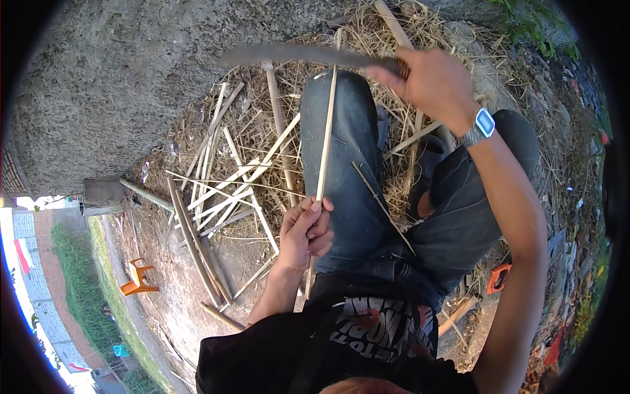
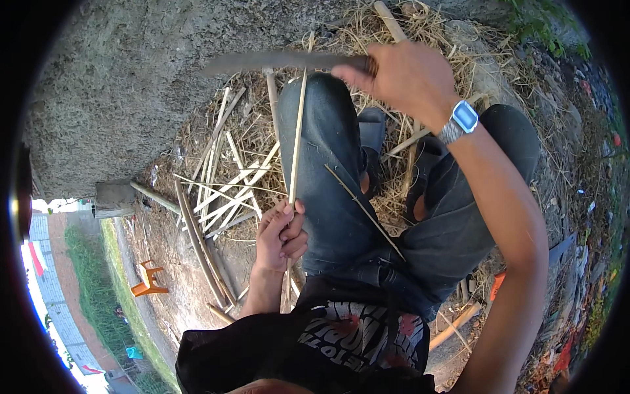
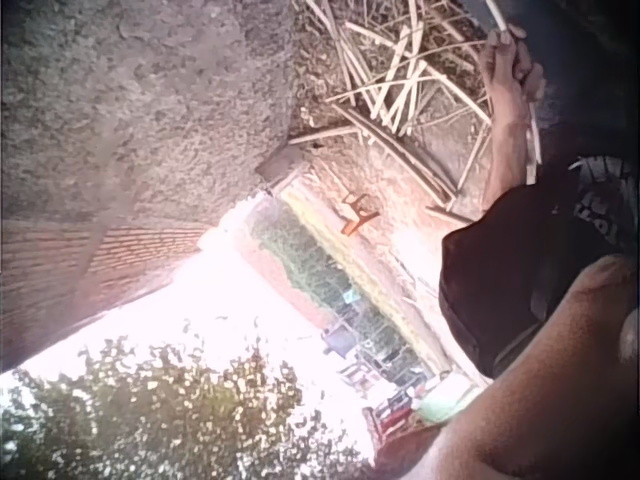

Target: The person shaves a thin bamboo stick using a large knife while sitting on the ground, removing outer layers and smoothing the surface.

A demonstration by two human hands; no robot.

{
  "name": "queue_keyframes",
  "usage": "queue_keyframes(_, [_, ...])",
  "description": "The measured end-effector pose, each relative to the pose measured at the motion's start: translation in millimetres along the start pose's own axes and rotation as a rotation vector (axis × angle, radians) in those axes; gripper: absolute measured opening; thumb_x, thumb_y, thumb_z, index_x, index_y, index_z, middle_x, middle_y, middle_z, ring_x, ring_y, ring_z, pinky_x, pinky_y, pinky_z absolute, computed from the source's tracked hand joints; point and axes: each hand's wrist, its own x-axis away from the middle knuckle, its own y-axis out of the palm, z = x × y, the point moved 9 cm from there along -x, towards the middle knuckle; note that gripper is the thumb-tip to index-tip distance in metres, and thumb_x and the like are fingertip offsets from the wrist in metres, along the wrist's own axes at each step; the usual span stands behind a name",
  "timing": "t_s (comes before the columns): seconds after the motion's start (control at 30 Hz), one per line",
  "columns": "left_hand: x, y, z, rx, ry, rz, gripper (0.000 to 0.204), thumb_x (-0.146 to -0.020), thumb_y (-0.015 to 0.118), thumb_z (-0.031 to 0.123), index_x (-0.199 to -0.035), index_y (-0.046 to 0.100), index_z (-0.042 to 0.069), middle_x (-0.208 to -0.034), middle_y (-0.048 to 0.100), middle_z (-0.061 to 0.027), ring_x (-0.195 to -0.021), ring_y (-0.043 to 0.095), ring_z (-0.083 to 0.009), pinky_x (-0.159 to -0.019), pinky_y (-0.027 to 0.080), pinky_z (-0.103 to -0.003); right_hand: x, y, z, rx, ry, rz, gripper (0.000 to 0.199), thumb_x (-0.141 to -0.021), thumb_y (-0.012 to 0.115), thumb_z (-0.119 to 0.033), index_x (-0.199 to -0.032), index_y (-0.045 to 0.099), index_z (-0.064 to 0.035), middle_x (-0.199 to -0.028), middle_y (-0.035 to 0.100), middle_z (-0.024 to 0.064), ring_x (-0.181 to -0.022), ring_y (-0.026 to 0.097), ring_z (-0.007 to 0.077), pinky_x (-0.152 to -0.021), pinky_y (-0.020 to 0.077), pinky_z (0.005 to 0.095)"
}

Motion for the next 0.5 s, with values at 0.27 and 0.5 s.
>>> queue_keyframes(0.27, [14.6,-23.7,-7.4,0.065,-0.042,-0.03,0.025,-0.111,0.04,0.023,-0.11,0.057,0.004,-0.057,0.027,0.0072,-0.036,0.022,-0.0025,-0.033,0.016,-0.023,-4.7,-13.2,63.2,-0.091,0.286,0.018,0.079,-0.097,0.046,-0.073,-0.078,0.072,-0.0009,-0.053,0.056,0.0147,-0.052,0.062,0.0334,-0.052,0.0492,0.0444])
queue_keyframes(0.5, [-18.9,5.9,1.5,0.566,-0.245,-0.343,0.022,-0.112,0.036,0.024,-0.114,0.05,0.007,-0.059,0.03,0.0059,-0.037,0.022,-0.0041,-0.033,0.018,-0.023,20.1,-4.1,-16.2,-0.162,0.124,-0.046,0.076,-0.09,0.053,-0.077,-0.075,0.068,-0.0039,-0.055,0.06,0.0142,-0.056,0.066,0.035,-0.053,0.0529,0.0456])
